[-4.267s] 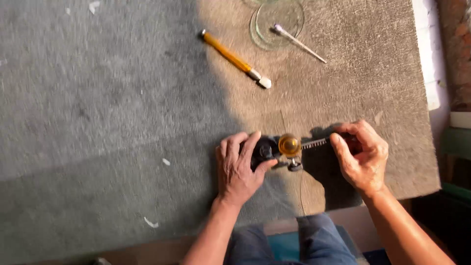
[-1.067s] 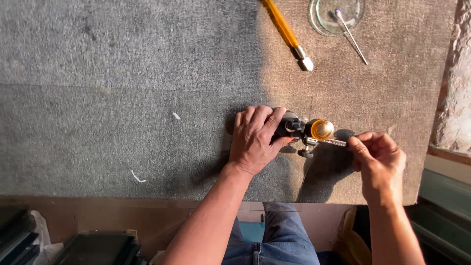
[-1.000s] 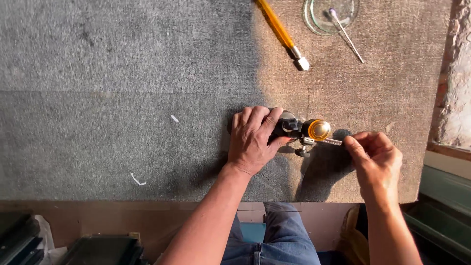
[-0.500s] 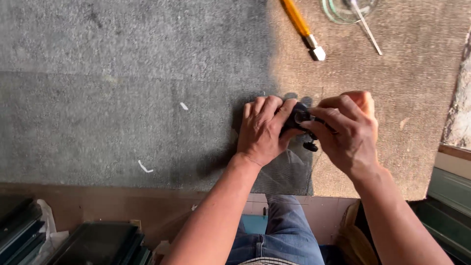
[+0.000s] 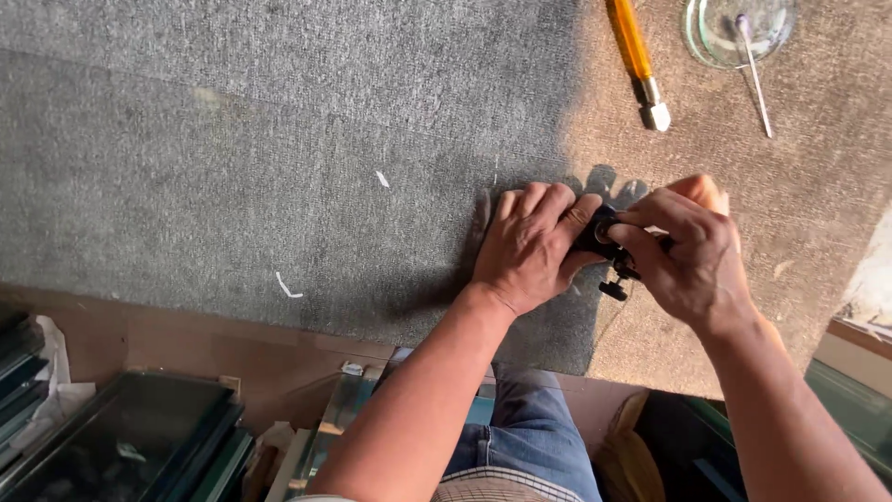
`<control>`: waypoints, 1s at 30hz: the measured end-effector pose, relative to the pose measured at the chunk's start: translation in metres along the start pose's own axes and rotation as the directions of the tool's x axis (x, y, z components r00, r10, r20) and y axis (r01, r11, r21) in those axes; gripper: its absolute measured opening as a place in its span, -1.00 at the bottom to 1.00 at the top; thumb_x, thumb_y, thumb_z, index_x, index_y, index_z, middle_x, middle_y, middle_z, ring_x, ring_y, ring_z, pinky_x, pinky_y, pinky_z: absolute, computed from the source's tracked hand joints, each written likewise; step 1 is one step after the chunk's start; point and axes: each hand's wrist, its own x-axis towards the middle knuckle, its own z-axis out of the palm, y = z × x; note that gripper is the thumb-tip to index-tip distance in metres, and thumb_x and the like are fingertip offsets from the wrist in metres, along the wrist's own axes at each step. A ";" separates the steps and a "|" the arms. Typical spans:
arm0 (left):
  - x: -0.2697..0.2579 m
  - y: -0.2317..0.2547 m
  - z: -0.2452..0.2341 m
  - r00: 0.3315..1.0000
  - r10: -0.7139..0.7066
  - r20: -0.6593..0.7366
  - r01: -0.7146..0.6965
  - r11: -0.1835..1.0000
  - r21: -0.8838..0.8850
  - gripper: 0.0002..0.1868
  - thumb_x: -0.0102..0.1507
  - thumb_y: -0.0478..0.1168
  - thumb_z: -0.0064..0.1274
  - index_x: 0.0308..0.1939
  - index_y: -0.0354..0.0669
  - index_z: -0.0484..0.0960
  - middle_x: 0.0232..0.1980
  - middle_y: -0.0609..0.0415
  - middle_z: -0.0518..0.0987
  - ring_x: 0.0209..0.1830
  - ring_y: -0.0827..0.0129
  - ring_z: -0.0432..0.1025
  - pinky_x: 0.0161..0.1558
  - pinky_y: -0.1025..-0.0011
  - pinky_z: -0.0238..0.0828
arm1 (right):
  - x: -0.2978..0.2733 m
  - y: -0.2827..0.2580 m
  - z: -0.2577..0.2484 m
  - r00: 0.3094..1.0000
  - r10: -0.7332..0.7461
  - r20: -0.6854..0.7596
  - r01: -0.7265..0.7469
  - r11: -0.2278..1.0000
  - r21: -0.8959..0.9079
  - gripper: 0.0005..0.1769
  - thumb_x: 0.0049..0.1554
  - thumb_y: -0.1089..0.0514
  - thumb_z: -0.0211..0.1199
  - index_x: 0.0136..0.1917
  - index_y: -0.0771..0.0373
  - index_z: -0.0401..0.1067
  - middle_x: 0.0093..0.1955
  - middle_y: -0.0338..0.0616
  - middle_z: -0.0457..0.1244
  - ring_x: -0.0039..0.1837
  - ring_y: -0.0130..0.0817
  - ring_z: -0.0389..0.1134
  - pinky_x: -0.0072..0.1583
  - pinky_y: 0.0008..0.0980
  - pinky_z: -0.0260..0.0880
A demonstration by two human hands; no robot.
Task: Cut circular pieces from a glass sheet using manual and circular glass cutters
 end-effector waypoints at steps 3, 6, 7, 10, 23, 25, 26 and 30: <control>0.003 0.000 0.001 0.999 0.010 -0.038 -0.011 1.000 -0.013 -0.40 0.36 0.31 -0.27 0.22 0.01 0.49 -0.01 0.02 0.46 -0.03 0.05 0.35 -0.07 0.06 0.22 | 0.000 0.017 -0.003 0.992 0.080 0.092 -0.072 0.993 -0.090 -0.73 0.26 -0.05 0.24 -0.15 0.15 0.54 -0.24 -0.19 0.20 0.01 -0.21 0.19 0.15 -0.09 0.03; 0.004 -0.003 0.006 1.000 -0.020 -0.005 0.020 0.999 0.031 -0.27 0.05 0.23 0.30 0.21 0.09 0.47 -0.07 0.21 0.33 0.11 0.26 0.29 0.12 0.22 0.22 | 0.002 0.033 0.001 0.987 0.141 0.083 -0.144 0.989 0.031 -0.78 0.20 -0.08 0.38 -0.16 0.06 0.58 -0.23 -0.06 0.26 0.03 0.02 0.34 0.09 -0.11 0.26; 0.003 -0.003 0.007 1.000 -0.022 0.007 0.022 0.999 0.026 -0.28 0.07 0.25 0.26 0.22 0.09 0.47 -0.07 0.22 0.33 0.10 0.26 0.29 0.12 0.22 0.23 | -0.001 0.040 0.004 0.973 0.197 0.119 -0.205 0.977 0.065 -0.73 0.19 -0.12 0.37 -0.19 0.07 0.57 -0.25 -0.03 0.23 0.00 0.01 0.33 0.09 -0.08 0.27; 0.003 -0.005 0.013 1.000 -0.017 0.013 0.016 0.999 0.035 -0.27 0.08 0.29 0.23 0.23 0.10 0.48 -0.07 0.23 0.34 0.10 0.26 0.30 0.12 0.21 0.24 | 0.004 0.047 0.004 0.950 0.261 0.171 -0.281 0.954 0.107 -0.65 0.20 -0.12 0.35 -0.25 0.14 0.50 -0.32 0.04 0.20 -0.06 0.04 0.32 0.07 -0.03 0.29; -0.011 0.007 -0.025 0.998 -0.051 -0.024 0.052 0.998 0.028 -0.15 0.12 0.36 0.17 0.33 -0.03 0.45 0.11 0.12 0.38 0.15 0.15 0.33 0.06 0.12 0.31 | 0.024 0.007 -0.018 0.853 0.503 0.142 -0.515 0.854 0.068 -0.43 0.18 -0.22 0.34 -0.14 0.42 0.50 -0.25 0.30 0.32 -0.12 0.27 0.37 0.00 0.13 0.33; -0.023 -0.013 -0.047 0.990 -0.089 -0.110 0.097 0.993 0.065 -0.17 0.11 0.24 0.26 0.37 -0.04 0.44 0.16 0.03 0.36 0.10 0.04 0.36 0.03 0.03 0.34 | -0.021 0.034 -0.017 0.861 0.492 -0.128 -0.471 0.867 0.160 -0.55 0.27 -0.12 0.37 -0.13 0.35 0.51 -0.25 0.12 0.26 -0.15 0.04 0.38 -0.02 -0.07 0.38; -0.032 -0.023 -0.058 0.972 -0.134 -0.192 0.153 0.984 0.089 -0.16 0.10 0.12 0.35 0.40 -0.05 0.44 0.22 -0.06 0.35 0.06 -0.07 0.39 0.00 -0.05 0.37 | -0.045 0.048 -0.012 0.796 0.474 -0.376 -0.414 0.880 0.232 -0.64 0.36 -0.03 0.40 -0.12 0.28 0.51 -0.26 -0.07 0.21 -0.18 -0.19 0.39 -0.04 -0.28 0.43; -0.053 -0.075 -0.058 0.865 -0.264 -0.426 0.408 0.865 0.292 -0.20 0.28 0.23 0.05 0.49 -0.11 0.36 0.37 -0.13 0.23 0.27 -0.16 0.22 0.13 -0.10 0.19 | -0.114 0.044 0.005 0.777 0.301 -0.552 -0.401 0.913 -0.068 -0.69 0.38 0.03 0.42 -0.15 0.20 0.51 -0.28 -0.11 0.27 -0.17 -0.06 0.39 -0.02 -0.20 0.42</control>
